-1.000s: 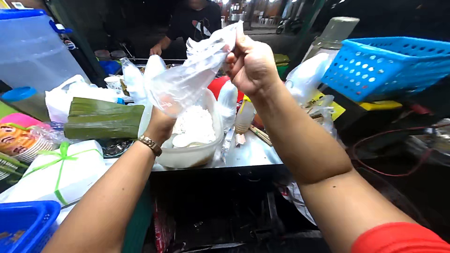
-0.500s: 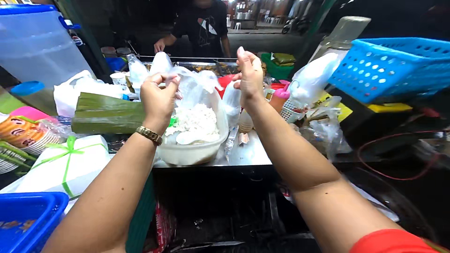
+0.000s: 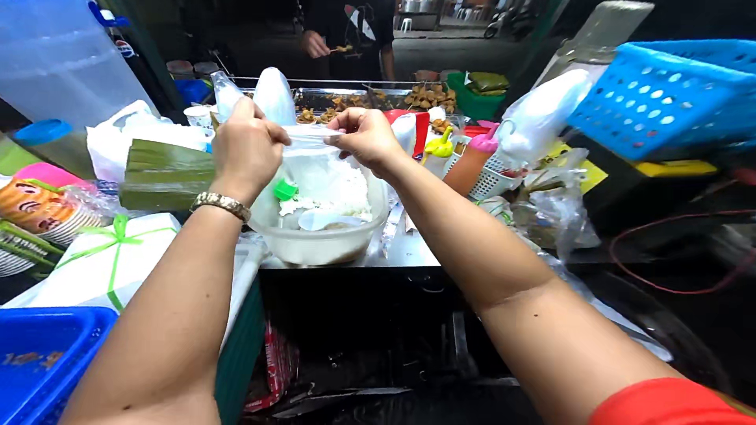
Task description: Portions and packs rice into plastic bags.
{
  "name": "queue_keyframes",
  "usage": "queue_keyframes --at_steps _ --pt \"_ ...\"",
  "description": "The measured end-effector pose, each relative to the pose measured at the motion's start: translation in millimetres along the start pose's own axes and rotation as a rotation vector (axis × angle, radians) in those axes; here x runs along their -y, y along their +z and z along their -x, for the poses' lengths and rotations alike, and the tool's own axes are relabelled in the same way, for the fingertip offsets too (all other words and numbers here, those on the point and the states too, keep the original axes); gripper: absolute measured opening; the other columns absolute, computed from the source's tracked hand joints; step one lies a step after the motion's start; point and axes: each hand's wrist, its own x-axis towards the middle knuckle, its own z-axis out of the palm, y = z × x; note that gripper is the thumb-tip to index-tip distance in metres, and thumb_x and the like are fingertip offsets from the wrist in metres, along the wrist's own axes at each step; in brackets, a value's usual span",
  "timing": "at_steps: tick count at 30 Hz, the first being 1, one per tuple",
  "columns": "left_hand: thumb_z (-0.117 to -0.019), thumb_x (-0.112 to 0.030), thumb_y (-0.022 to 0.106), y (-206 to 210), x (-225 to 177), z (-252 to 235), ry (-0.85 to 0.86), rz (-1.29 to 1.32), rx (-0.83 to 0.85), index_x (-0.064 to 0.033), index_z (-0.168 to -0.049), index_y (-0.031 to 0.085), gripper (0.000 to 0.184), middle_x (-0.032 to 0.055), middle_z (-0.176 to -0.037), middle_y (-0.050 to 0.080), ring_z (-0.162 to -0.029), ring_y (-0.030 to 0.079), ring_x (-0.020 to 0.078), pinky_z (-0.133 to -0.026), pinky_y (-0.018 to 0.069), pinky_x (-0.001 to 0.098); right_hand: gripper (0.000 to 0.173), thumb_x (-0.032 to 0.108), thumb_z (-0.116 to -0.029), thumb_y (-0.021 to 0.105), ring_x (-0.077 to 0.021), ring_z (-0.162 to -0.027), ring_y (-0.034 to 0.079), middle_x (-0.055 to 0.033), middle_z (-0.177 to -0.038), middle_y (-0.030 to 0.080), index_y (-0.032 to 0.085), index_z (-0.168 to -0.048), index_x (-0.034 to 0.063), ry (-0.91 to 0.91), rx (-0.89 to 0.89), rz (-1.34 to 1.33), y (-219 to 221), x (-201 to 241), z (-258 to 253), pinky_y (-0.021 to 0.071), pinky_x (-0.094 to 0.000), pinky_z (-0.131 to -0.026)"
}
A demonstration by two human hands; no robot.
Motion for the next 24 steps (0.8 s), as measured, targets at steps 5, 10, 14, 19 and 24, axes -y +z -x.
queue_keyframes --at_steps 5,10,14,19,24 --pt "-0.0975 0.006 0.045 -2 29 -1 -0.250 -0.050 0.068 0.0025 -0.121 0.071 0.035 0.0247 -0.136 0.063 -0.126 0.059 0.0436 -0.106 0.0416 0.0640 0.040 0.036 -0.0989 0.069 -0.0402 -0.098 0.068 -0.0242 -0.100 0.071 0.074 -0.100 -0.0040 0.012 0.425 0.673 28 -23 -7 0.0518 -0.0637 -0.087" --pt "-0.1084 -0.015 0.042 15 51 4 -0.408 0.279 0.156 0.0034 -0.141 0.056 0.040 0.0250 -0.139 0.057 -0.089 0.068 0.0297 -0.080 0.0561 0.0470 0.038 0.028 -0.0937 0.076 -0.0459 -0.118 0.061 -0.0281 -0.122 0.065 0.070 -0.105 -0.0077 0.240 0.846 1.194 76 -15 7 0.0473 -0.0675 -0.090" --pt "-0.1050 -0.011 0.049 42 73 17 -0.363 0.363 0.112 0.0030 -0.144 0.054 0.041 0.0264 -0.144 0.052 -0.089 0.068 0.0263 -0.077 0.0570 0.0411 0.039 0.026 -0.0921 0.078 -0.0459 -0.117 0.061 -0.0289 -0.121 0.064 0.068 -0.104 -0.0094 0.261 0.866 1.151 77 -22 3 0.0474 -0.0670 -0.089" --pt "-0.0978 0.000 0.055 53 73 24 -0.397 0.320 -0.011 0.0053 -0.142 0.055 0.045 0.0264 -0.137 0.057 -0.092 0.068 0.0269 -0.082 0.0570 0.0405 0.028 0.019 -0.1033 0.061 -0.0487 -0.122 0.060 -0.0279 -0.125 0.065 0.067 -0.124 0.0008 0.107 0.636 1.004 58 -37 -10 0.0464 -0.0707 -0.093" --pt "-0.0966 0.000 0.059 52 69 24 -0.443 0.332 -0.004 0.0042 -0.134 0.059 0.038 0.0254 -0.134 0.059 -0.098 0.070 0.0313 -0.087 0.0579 0.0465 0.021 0.005 -0.0995 0.055 -0.0495 -0.116 0.062 -0.0284 -0.120 0.067 0.070 -0.109 -0.0072 0.121 0.622 1.200 57 -32 -2 0.0450 -0.0706 -0.091"
